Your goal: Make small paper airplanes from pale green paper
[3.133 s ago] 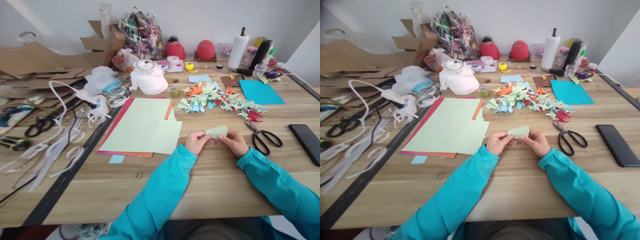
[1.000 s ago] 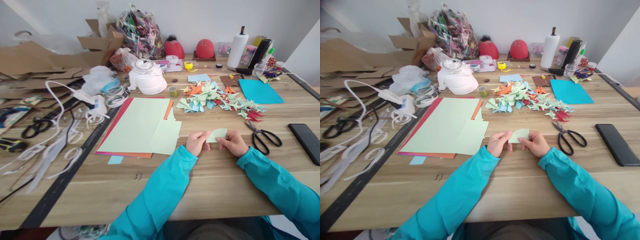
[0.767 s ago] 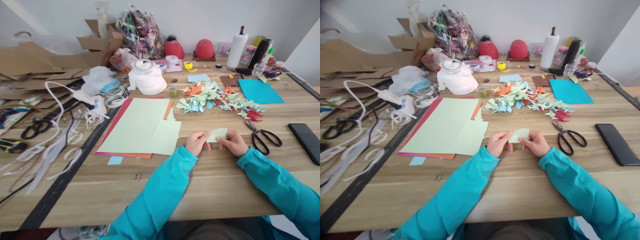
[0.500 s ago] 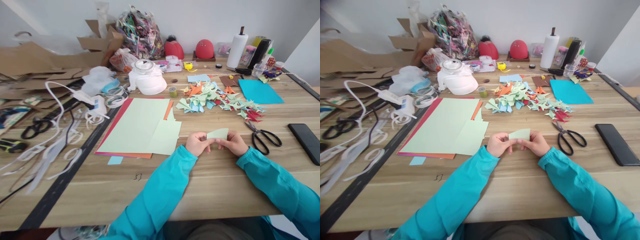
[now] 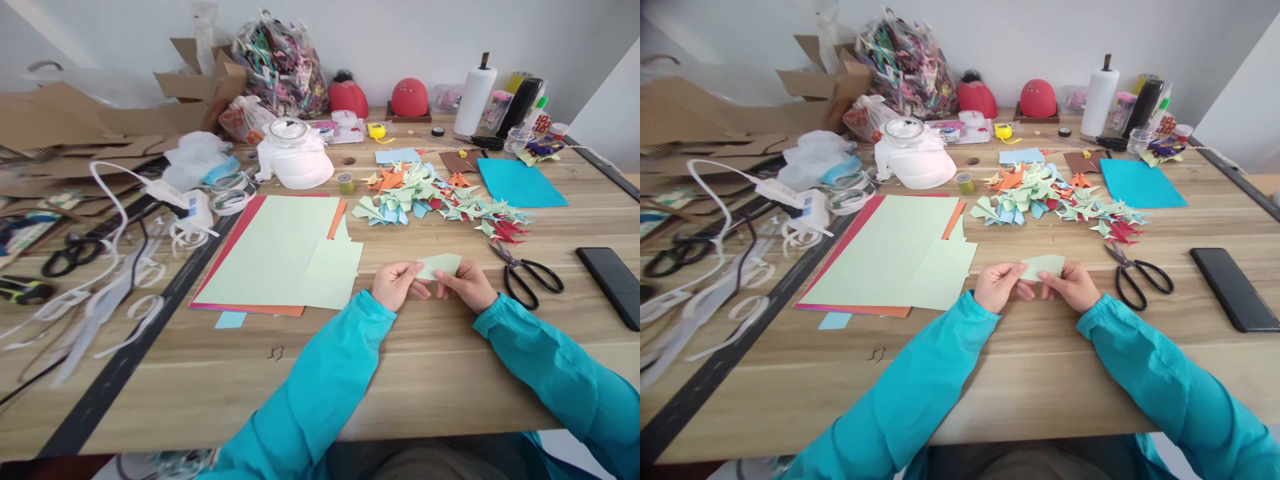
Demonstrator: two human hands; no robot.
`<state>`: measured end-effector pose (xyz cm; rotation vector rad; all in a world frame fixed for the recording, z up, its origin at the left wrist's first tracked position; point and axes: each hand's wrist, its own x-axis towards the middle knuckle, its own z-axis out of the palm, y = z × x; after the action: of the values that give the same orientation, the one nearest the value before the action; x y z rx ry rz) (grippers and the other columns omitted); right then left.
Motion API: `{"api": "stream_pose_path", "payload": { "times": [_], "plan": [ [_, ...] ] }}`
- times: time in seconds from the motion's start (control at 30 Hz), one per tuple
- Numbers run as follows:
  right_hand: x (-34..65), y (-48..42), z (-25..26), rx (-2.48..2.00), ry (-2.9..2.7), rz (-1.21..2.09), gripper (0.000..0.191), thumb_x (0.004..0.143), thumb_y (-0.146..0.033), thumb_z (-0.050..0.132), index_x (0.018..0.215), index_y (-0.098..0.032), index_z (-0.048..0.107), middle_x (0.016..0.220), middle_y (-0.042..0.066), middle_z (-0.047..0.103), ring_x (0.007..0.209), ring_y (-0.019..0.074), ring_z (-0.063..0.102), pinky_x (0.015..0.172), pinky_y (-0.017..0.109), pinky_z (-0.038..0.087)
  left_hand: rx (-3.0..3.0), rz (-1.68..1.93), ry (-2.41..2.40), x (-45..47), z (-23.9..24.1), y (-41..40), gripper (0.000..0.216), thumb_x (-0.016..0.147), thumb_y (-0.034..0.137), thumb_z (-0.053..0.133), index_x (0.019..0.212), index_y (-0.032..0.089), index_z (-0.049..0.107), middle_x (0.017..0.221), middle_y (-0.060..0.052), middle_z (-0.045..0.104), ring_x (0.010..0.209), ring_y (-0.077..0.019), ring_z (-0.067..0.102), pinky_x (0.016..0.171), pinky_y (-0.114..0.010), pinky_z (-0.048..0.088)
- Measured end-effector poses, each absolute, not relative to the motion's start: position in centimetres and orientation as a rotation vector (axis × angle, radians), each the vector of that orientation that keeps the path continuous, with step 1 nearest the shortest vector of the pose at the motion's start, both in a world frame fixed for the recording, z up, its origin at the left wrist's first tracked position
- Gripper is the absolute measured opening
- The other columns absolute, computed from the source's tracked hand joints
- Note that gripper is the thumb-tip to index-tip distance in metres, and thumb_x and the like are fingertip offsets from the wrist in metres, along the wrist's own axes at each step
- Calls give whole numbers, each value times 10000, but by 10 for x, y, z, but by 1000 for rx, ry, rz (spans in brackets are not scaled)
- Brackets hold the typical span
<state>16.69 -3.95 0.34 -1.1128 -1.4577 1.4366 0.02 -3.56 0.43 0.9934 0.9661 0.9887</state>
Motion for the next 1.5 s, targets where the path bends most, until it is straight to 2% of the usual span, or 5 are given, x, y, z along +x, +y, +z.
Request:
{"api": "stream_pose_path", "payload": {
  "times": [0.3, 0.87, 1.07, 1.3, 1.5],
  "plan": [
    [166, -39, 4, -1144, -1531, 1294, 339, 736, -481, 619, 628, -162, 593, 542, 11, 606, 462, 113, 515, 471, 256, 443, 931, 981, 897, -3, 4, -32, 459, 641, 543, 663, 667, 91, 591, 606, -67, 648, 456, -150, 611, 416, -249, 517],
    [175, -40, 7, -909, -1663, 1461, 629, 754, -661, 450, 1087, -149, 600, 800, 77, 661, 674, 189, 606, 624, 307, 473, 929, 1084, 910, -4, 1, -32, 380, 602, 434, 704, 784, 109, 628, 548, -25, 628, 490, -156, 610, 453, -259, 522],
    [168, -42, 15, -1087, -1669, 1310, 500, 705, -577, 594, 1009, -185, 652, 1018, 70, 656, 928, 240, 590, 801, 344, 458, 1006, 1097, 997, -3, -1, -33, 227, 618, 303, 631, 783, 150, 659, 656, -15, 654, 523, -159, 606, 472, -298, 538],
    [169, -40, 4, -1266, -1572, 1266, 527, 769, -622, 474, 554, -157, 598, 541, 19, 573, 569, 145, 524, 554, 264, 436, 1193, 1239, 1088, -2, -2, -32, 220, 602, 191, 578, 791, 155, 686, 794, -41, 698, 738, -169, 632, 655, -270, 527],
    [170, -38, 1, -1220, -1658, 1274, 443, 731, -572, 562, 596, -157, 641, 629, 22, 643, 614, 157, 564, 610, 280, 456, 1192, 1323, 1162, -4, -2, -30, 198, 672, 273, 597, 807, 158, 685, 860, -57, 699, 815, -182, 631, 705, -271, 510]
  ]
}}
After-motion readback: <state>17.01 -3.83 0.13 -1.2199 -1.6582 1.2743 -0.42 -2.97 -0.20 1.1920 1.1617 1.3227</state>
